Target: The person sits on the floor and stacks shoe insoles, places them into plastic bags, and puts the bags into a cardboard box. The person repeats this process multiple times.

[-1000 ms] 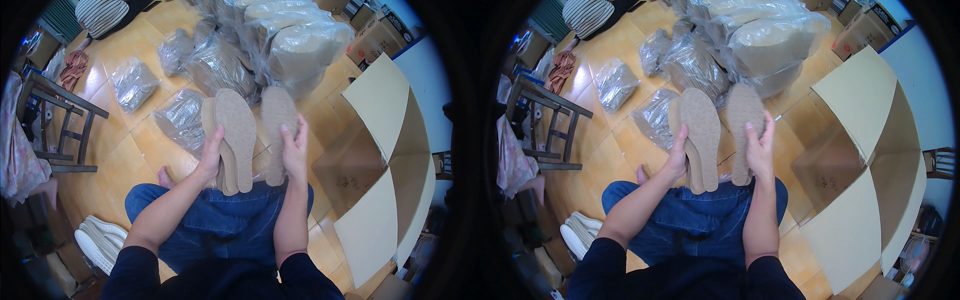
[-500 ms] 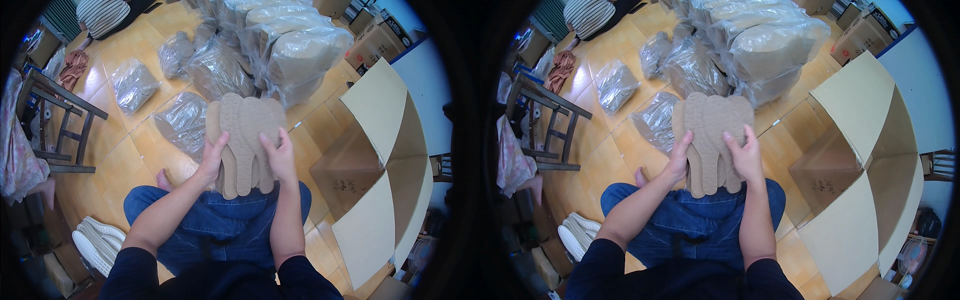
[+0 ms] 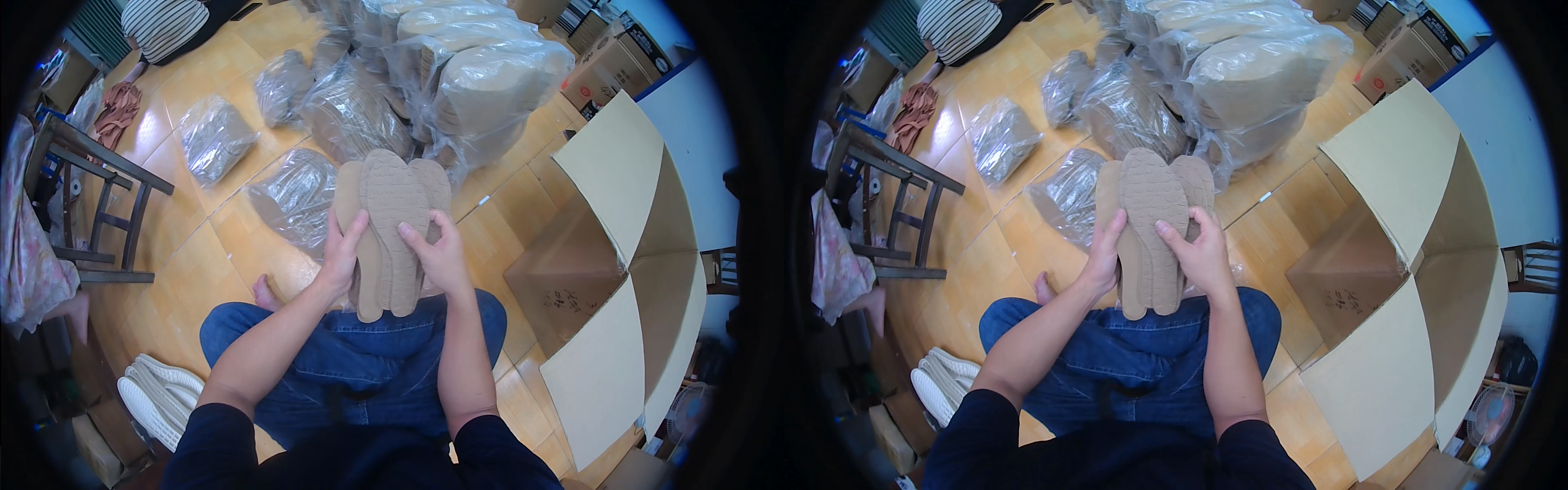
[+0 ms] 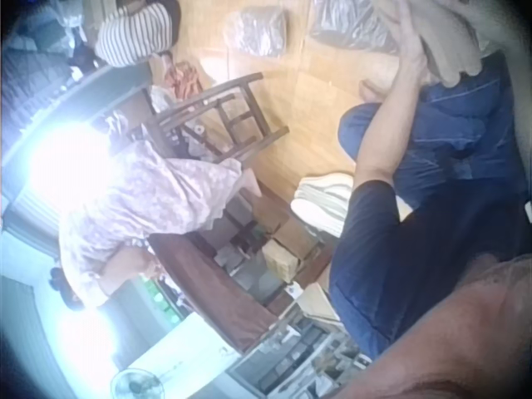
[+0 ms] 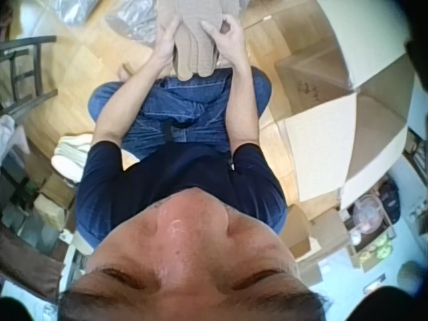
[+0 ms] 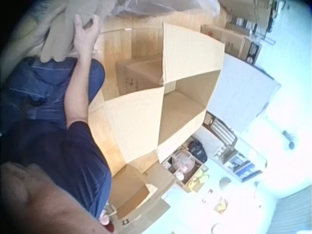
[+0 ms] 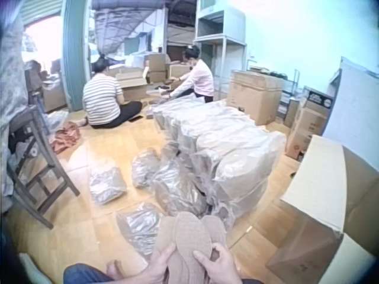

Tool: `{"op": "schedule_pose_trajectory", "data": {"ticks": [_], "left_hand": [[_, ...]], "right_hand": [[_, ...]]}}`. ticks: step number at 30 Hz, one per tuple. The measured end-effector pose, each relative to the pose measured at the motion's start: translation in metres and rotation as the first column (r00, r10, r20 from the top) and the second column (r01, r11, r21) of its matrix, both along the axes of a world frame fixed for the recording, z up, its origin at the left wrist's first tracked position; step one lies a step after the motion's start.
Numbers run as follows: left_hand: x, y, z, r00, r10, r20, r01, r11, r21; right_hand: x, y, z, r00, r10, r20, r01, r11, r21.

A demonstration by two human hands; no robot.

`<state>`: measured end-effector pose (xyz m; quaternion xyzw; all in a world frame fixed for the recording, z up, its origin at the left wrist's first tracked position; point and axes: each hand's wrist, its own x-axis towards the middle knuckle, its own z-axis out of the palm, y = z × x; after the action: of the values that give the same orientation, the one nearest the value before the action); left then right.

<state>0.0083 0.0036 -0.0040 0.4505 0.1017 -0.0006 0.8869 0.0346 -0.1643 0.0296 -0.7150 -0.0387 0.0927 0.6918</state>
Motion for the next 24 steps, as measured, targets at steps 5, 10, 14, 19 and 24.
{"op": "schedule_pose_trajectory", "data": {"ticks": [5,10,14,19,24], "left_hand": [[0.001,-0.002,0.004,1.0,-0.003,-0.006,0.003,1.0,0.018],[0.004,0.005,0.007,0.995,0.026,-0.092,-0.028,0.999,-0.028],[0.004,0.004,0.01,0.996,0.028,-0.08,-0.035,0.996,-0.083],[-0.001,-0.007,0.012,0.987,0.117,-0.112,-0.093,0.975,0.202],[0.015,0.021,0.013,0.962,0.204,-0.182,-0.174,0.97,0.167]], "right_hand": [[0.007,-0.019,0.002,0.998,-0.007,-0.07,0.016,0.991,0.132],[0.018,-0.032,0.008,0.945,-0.302,0.126,0.297,0.953,0.057],[0.017,-0.014,0.006,0.946,-0.296,0.133,0.316,0.933,-0.169],[0.002,0.018,-0.005,0.984,-0.14,0.111,0.121,0.979,0.166],[0.029,-0.014,-0.029,0.976,-0.157,-0.151,0.179,0.973,0.144]]}}
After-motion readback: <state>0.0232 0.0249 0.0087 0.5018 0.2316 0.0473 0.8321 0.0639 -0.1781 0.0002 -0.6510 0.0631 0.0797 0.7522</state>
